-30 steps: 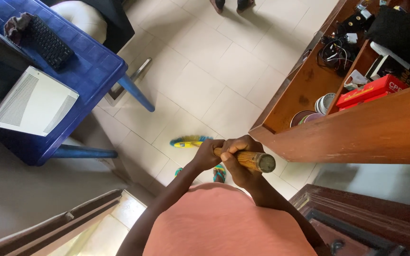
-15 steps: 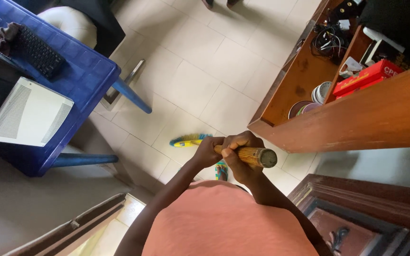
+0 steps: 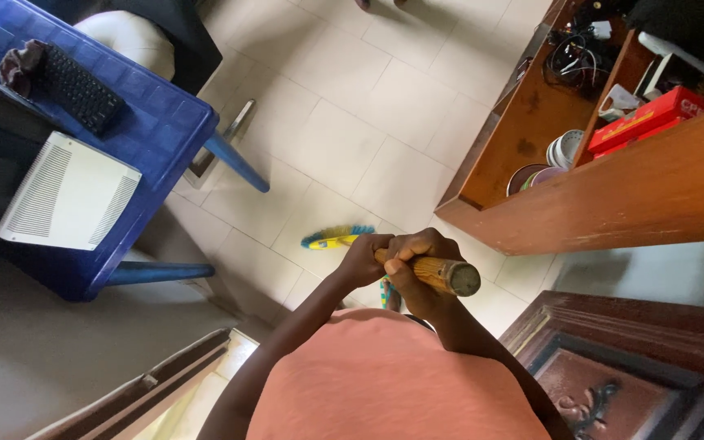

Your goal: Sweeping and mopping the floor in a room.

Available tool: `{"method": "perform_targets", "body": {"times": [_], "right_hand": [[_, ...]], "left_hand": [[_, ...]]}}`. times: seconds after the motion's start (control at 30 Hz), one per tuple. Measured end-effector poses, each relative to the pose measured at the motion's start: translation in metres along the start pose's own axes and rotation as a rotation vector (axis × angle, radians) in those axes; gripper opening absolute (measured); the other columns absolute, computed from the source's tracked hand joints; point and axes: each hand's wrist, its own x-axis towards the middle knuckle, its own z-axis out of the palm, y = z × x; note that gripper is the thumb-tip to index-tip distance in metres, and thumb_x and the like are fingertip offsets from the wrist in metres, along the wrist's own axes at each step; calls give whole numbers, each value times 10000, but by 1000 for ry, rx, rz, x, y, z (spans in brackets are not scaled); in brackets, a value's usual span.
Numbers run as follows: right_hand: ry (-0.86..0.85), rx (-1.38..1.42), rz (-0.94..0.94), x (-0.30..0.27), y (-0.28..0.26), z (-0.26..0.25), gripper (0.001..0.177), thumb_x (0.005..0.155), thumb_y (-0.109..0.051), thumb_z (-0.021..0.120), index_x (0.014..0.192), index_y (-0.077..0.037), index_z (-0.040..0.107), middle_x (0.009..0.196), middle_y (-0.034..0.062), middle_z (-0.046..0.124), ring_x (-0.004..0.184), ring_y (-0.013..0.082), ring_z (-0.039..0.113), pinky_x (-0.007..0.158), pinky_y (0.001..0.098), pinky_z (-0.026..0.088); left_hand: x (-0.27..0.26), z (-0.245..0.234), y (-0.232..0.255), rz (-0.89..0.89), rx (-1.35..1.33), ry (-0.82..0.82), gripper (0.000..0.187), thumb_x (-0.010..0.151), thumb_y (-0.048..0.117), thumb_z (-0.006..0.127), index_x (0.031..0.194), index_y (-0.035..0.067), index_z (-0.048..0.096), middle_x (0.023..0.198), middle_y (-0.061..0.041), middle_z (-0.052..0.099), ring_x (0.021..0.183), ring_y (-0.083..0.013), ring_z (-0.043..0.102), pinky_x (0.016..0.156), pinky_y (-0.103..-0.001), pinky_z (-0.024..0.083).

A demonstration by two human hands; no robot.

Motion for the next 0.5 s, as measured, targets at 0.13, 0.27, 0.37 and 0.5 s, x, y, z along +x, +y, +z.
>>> {"method": "perform_targets", "body": {"times": [0.13,0.27,0.37,0.5], "right_hand": [[13,23,87,-2,-5,14,177,953,39,651,976,-70,513,729,56,619,615,92,586,599,262,538],[45,-126,35,-12,-3,28,208,922,39,683,988,-68,517,810,86,623,696,118,582,658,273,528],[21,-284,-72,-10,-9,43,207,914,35,689,1004,-60,529,895,138,645,782,172,620,727,307,528],[-39,-182,-97,-8,-11,58,198,923,40,679,987,-57,519,769,65,606,665,139,586,653,282,501]], "left_hand": [[-7,-6,-3,42,39,5,287,731,200,818,924,32,688,811,-133,731,706,-231,693,650,-363,526],[-21,-13,-7,37,-1,-1,271,735,197,802,920,36,687,792,-123,725,698,-201,683,645,-352,520],[-31,-18,-12,34,-36,-7,250,744,183,786,913,29,684,765,-122,706,681,-184,641,642,-341,511],[-44,-24,-14,44,-54,-9,225,759,168,778,906,22,690,761,-116,692,674,-171,611,635,-332,504]]}}
